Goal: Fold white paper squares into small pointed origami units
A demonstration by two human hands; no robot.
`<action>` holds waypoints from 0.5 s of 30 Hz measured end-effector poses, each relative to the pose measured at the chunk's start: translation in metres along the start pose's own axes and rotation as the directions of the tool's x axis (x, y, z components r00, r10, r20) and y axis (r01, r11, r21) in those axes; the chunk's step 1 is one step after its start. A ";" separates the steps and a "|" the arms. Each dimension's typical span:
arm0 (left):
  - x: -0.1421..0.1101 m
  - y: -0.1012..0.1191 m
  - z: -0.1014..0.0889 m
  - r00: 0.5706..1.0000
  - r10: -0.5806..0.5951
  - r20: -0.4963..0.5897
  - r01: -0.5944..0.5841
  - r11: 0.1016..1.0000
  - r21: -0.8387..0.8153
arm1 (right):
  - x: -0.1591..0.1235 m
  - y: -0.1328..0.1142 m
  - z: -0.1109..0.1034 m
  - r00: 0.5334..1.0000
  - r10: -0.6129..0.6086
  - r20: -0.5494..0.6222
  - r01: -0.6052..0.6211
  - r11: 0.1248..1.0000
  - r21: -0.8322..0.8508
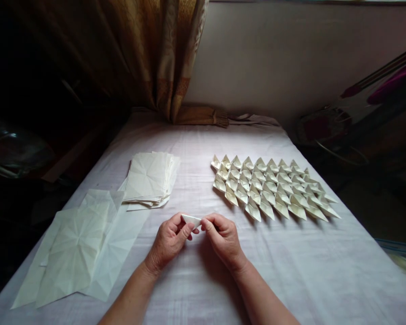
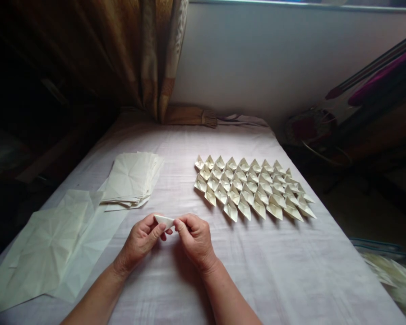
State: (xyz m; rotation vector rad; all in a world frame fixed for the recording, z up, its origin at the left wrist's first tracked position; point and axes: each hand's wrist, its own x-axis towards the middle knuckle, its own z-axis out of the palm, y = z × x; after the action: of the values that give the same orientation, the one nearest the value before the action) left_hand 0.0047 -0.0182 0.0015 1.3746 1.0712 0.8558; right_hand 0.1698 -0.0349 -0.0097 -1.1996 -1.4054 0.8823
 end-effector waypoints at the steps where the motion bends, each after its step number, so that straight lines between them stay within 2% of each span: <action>1: 0.000 -0.001 0.000 1.000 -0.007 0.005 0.007 1.000 0.000 | -0.001 0.001 0.000 1.000 0.002 -0.009 -0.002 1.000 -0.009; 4: 0.000 -0.005 0.000 1.000 -0.013 -0.027 0.013 1.000 0.003 | -0.002 0.003 0.001 0.999 0.016 -0.027 -0.017 0.999 -0.047; 7: -0.001 -0.009 0.000 0.999 0.005 -0.040 -0.003 0.999 0.038 | -0.002 0.003 0.002 1.000 0.016 0.011 -0.015 0.999 -0.051; 12: -0.003 -0.005 0.001 0.997 0.053 0.062 -0.062 0.983 0.171 | -0.001 0.000 0.002 0.997 0.004 0.076 -0.004 1.000 0.003; 15: -0.003 -0.001 0.001 0.996 0.058 0.066 -0.070 0.981 0.184 | -0.001 0.001 0.002 0.996 0.050 0.072 -0.053 0.998 0.037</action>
State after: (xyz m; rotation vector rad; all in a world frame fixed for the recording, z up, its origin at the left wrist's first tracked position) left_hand 0.0044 -0.0213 0.0011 1.5886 1.0865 0.7706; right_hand 0.1684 -0.0354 -0.0116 -1.1894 -1.4129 0.9931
